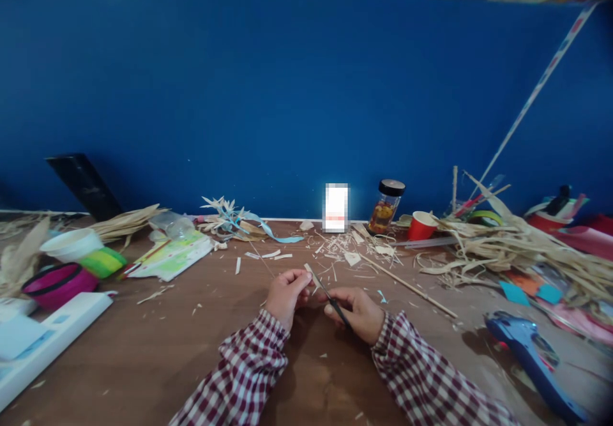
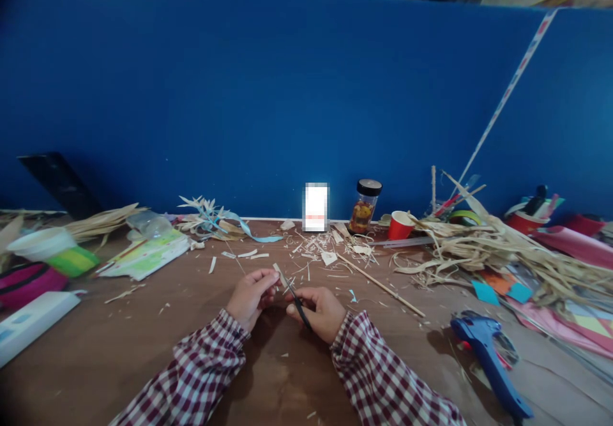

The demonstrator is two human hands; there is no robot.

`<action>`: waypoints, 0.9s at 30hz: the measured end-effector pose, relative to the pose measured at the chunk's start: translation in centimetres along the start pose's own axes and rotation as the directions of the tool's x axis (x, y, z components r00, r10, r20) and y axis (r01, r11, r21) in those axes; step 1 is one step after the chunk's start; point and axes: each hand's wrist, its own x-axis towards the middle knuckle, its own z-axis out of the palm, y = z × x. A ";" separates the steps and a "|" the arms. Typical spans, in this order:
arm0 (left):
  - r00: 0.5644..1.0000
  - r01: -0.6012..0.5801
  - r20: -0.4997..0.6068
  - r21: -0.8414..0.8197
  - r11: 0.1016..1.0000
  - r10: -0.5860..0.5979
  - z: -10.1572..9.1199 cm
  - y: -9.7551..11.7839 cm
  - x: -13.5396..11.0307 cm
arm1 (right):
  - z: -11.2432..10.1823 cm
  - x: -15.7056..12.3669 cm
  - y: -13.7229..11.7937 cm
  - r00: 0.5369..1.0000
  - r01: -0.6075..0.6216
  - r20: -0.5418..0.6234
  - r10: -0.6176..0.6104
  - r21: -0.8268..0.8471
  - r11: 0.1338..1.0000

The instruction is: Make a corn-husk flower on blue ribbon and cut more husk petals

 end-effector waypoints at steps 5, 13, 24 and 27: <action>1.000 -0.005 0.009 -0.001 1.000 0.005 0.0 0.0 -0.1 | 0.0 0.0 -0.2 1.000 -0.008 -0.020 0.008 -0.014 1.000; 0.999 0.032 -0.008 -0.017 0.999 -0.033 0.1 0.1 0.0 | 0.1 0.4 0.3 0.996 0.018 -0.089 -0.016 0.016 1.000; 1.000 0.022 -0.009 -0.018 1.000 -0.022 0.3 0.0 -0.2 | 0.3 0.0 -0.3 0.995 0.085 -0.048 -0.086 -0.013 0.996; 1.000 0.016 -0.002 -0.022 1.000 -0.016 0.4 0.1 -0.3 | 0.3 0.0 0.0 0.999 0.036 -0.025 -0.035 0.023 0.999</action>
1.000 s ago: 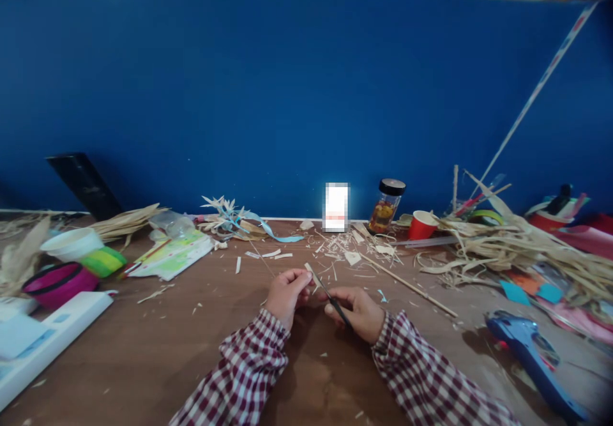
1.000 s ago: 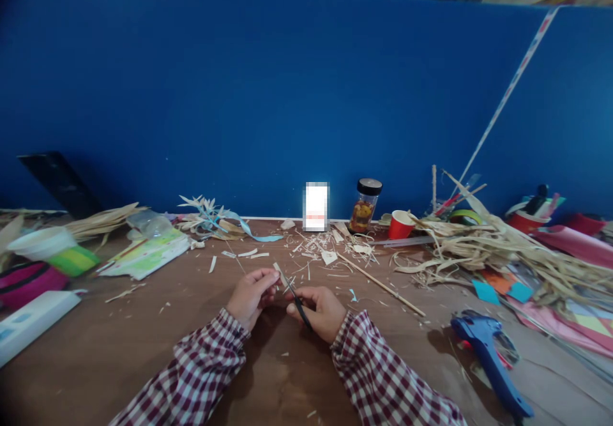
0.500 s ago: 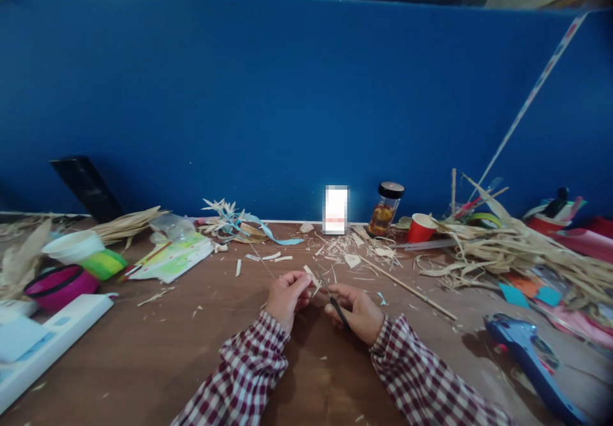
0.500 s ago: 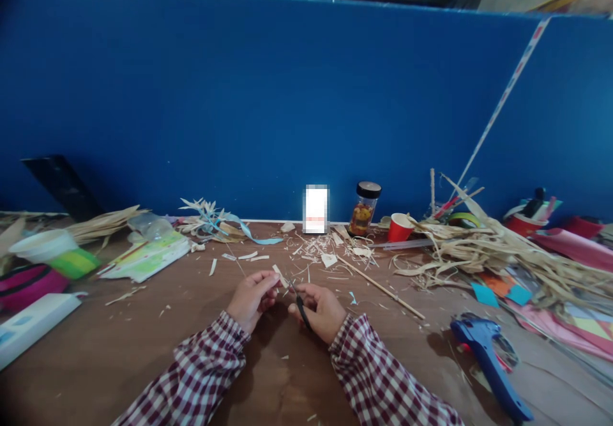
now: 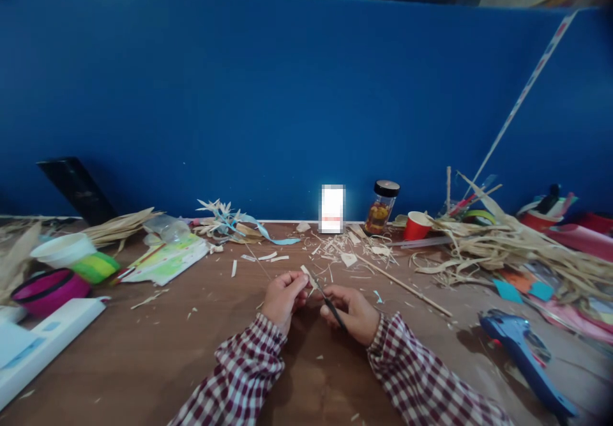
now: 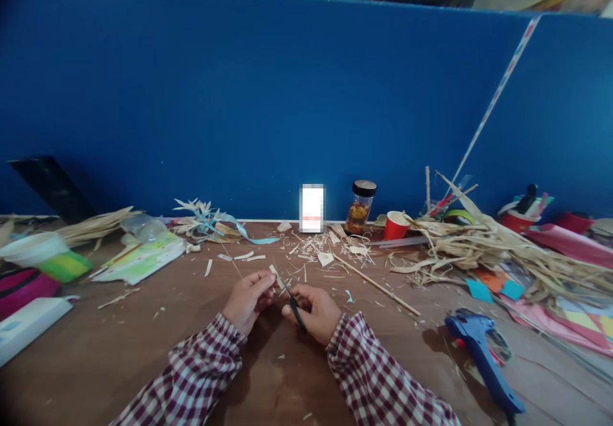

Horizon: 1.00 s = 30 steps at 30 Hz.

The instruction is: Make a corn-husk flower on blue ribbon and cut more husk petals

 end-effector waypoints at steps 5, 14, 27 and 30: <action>0.999 -0.025 0.019 -0.004 1.000 0.025 0.0 0.0 0.0 | -0.1 0.0 0.3 0.999 -0.023 0.025 0.022 0.005 1.000; 1.000 -0.023 0.003 -0.006 1.000 0.023 -0.2 0.1 0.1 | -0.2 -0.1 -0.2 0.999 -0.035 0.030 0.035 0.009 0.999; 1.000 -0.014 0.018 -0.019 1.000 0.014 -0.1 -0.1 0.1 | -0.2 -0.1 0.0 0.999 -0.031 0.036 0.031 0.000 1.000; 1.000 -0.015 0.016 -0.013 1.000 0.016 -0.2 -0.1 0.1 | -0.2 -0.1 0.0 0.999 -0.038 0.033 0.038 0.017 0.999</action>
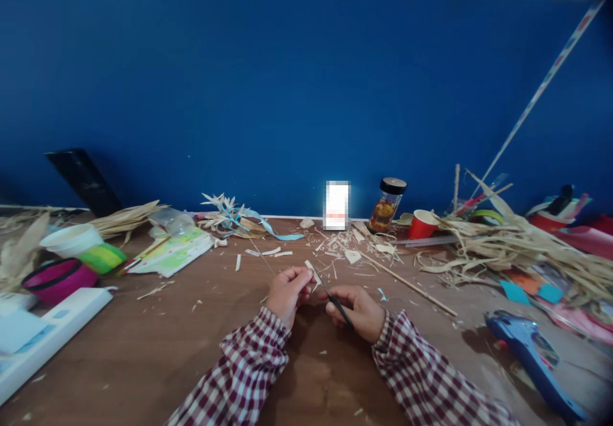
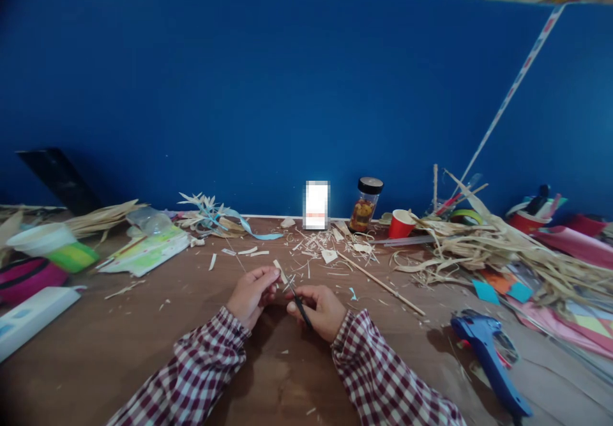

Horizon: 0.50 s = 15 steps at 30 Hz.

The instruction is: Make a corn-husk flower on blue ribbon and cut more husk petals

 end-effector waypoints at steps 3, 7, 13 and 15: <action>1.000 -0.002 0.006 0.004 1.000 0.002 0.0 0.0 0.0 | 0.0 0.0 0.1 1.000 -0.008 -0.004 0.008 0.009 1.000; 1.000 -0.002 0.010 0.010 1.000 0.002 -0.1 -0.1 0.0 | 0.0 0.0 0.2 1.000 -0.012 -0.006 0.012 0.013 1.000; 1.000 -0.005 0.018 0.026 1.000 0.004 -0.2 -0.2 0.1 | 0.0 0.1 0.3 1.000 -0.006 -0.006 0.006 0.005 1.000; 1.000 -0.002 0.014 0.021 1.000 0.002 -0.1 -0.2 0.1 | 0.0 0.1 0.3 1.000 -0.010 -0.006 0.010 0.011 1.000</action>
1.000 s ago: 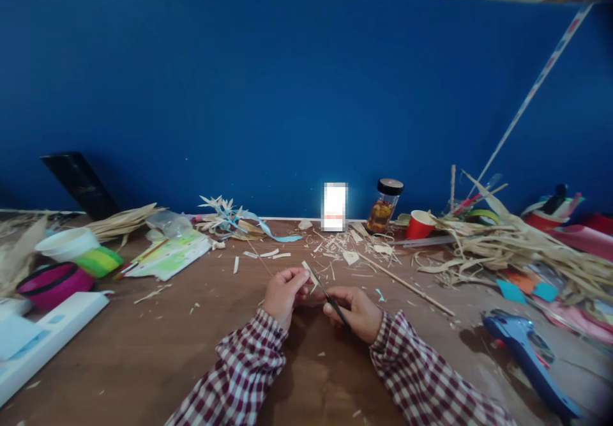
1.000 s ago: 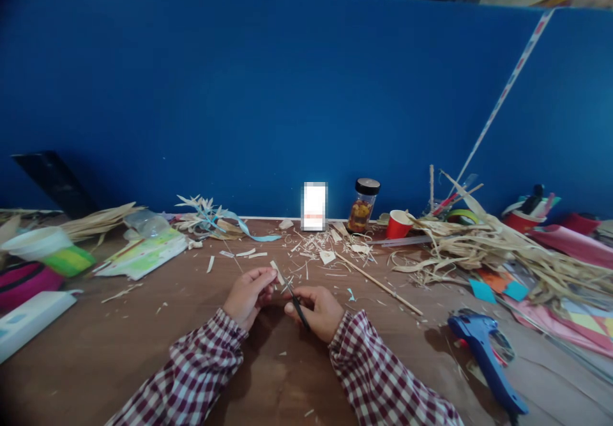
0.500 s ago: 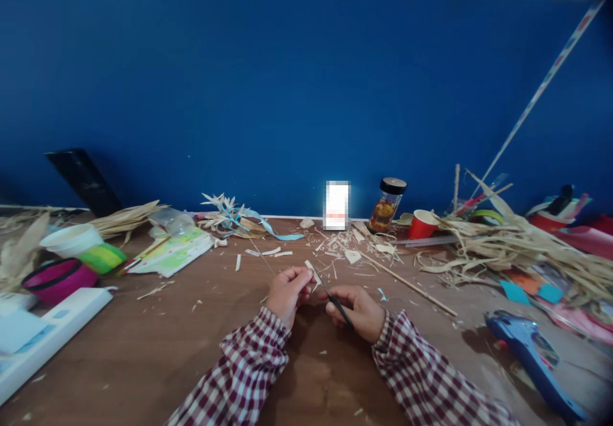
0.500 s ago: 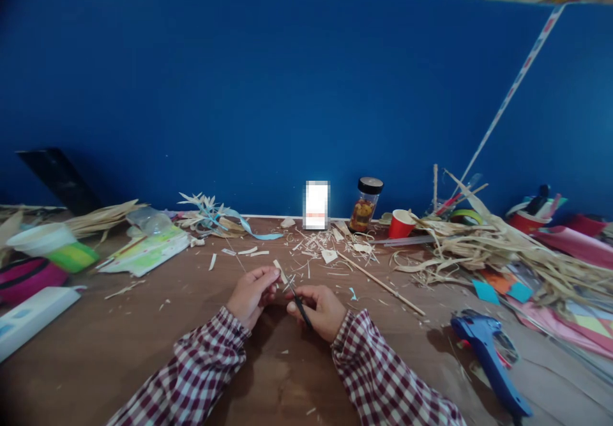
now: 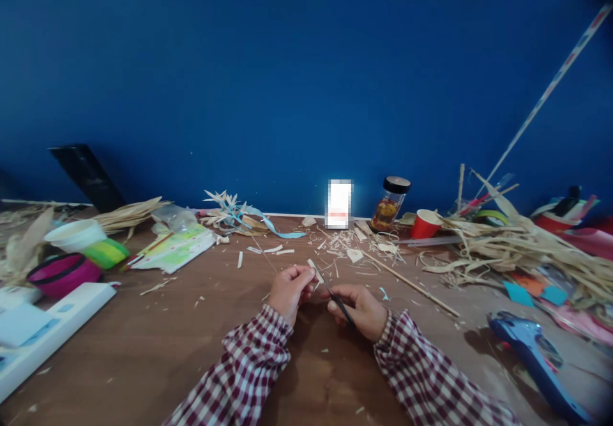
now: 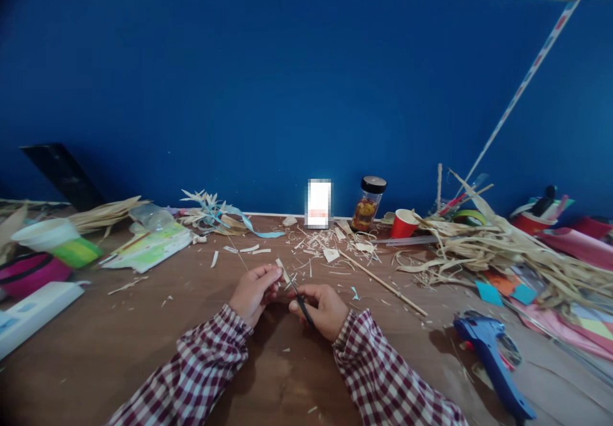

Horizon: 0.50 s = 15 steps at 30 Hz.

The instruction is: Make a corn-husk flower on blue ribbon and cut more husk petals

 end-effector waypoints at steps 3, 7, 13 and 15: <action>1.000 0.001 -0.003 -0.002 1.000 -0.001 0.1 0.0 0.0 | 0.0 0.0 0.0 1.000 -0.005 0.000 0.005 0.006 1.000; 1.000 -0.001 0.005 -0.006 1.000 0.001 0.1 0.1 -0.1 | 0.0 0.1 0.2 1.000 -0.007 -0.012 0.007 0.003 1.000; 1.000 -0.008 0.014 -0.011 1.000 0.008 0.0 0.0 0.1 | 0.0 0.1 0.3 1.000 -0.001 -0.024 0.001 0.003 1.000; 1.000 -0.006 0.007 -0.018 1.000 0.006 0.1 0.0 0.1 | 0.0 0.1 0.2 1.000 0.005 -0.026 -0.005 0.013 1.000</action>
